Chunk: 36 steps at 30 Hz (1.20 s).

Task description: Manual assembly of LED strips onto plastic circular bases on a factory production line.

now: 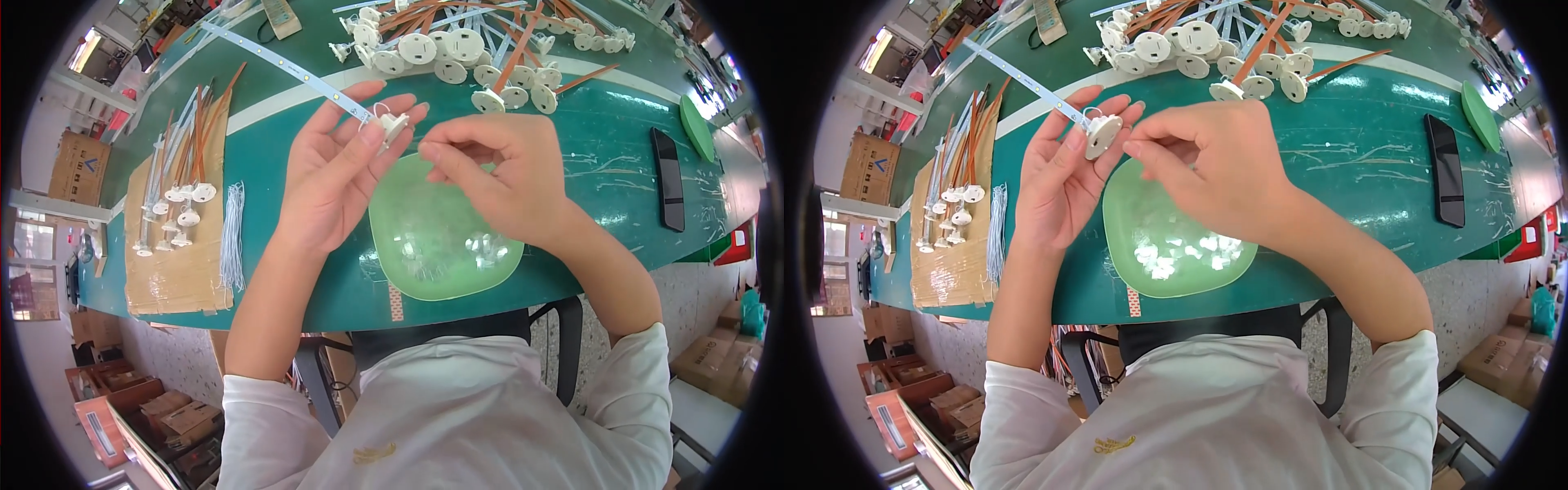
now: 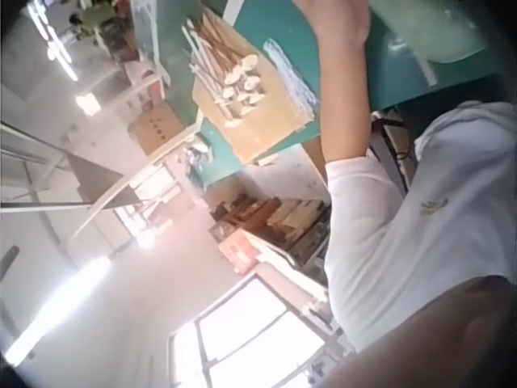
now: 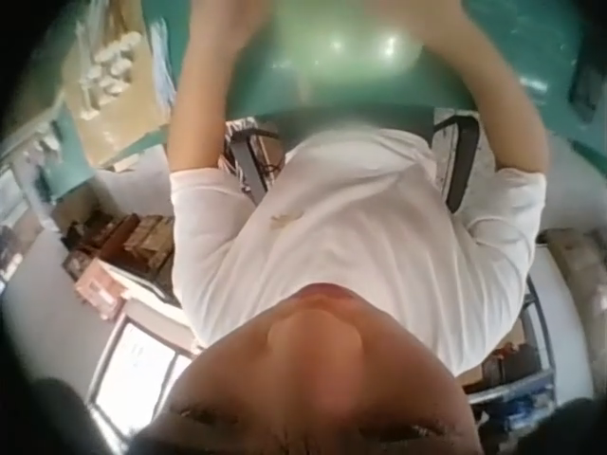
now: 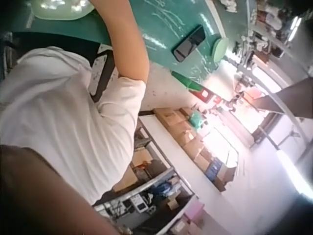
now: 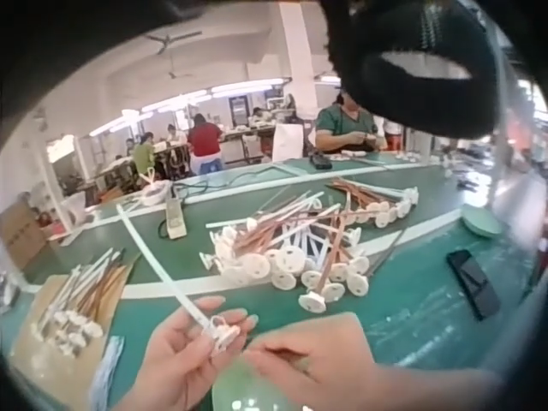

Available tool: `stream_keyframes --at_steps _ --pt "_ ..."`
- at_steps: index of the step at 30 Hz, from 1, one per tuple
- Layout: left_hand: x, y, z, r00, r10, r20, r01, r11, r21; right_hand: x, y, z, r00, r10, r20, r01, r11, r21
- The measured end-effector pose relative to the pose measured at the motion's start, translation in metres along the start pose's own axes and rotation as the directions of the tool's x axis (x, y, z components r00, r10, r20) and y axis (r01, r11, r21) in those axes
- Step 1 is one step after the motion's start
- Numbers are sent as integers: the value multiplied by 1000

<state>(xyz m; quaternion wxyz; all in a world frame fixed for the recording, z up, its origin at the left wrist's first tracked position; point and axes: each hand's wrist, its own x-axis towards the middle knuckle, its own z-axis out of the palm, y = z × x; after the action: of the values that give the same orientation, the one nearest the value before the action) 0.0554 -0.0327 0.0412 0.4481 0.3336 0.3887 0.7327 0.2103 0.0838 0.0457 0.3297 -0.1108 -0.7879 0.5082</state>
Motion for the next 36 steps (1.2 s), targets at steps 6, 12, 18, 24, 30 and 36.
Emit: stream_keyframes --at_steps 6,12,18,24,30,36 --pt "-8 -5 12 994 -69 86 83 982 -172 0 9 4 835 -543 -86 463 779 -422" --pt "-10 -13 8 997 -13 77 26 985 -170 -2 8 2 780 -618 -93 530 733 -426" --pt "-17 -17 20 999 29 42 -18 969 -246 -3 12 10 724 -685 -83 582 671 -459" --pt "-16 -20 20 998 48 -38 -55 978 -201 -4 16 15 747 -664 36 576 618 -535" --pt "-14 -17 16 999 17 -40 -24 980 -198 2 17 -2 785 -598 161 597 661 -455" --pt "-15 -20 19 999 25 -34 -31 982 -187 -2 15 5 797 -604 11 545 711 -444"
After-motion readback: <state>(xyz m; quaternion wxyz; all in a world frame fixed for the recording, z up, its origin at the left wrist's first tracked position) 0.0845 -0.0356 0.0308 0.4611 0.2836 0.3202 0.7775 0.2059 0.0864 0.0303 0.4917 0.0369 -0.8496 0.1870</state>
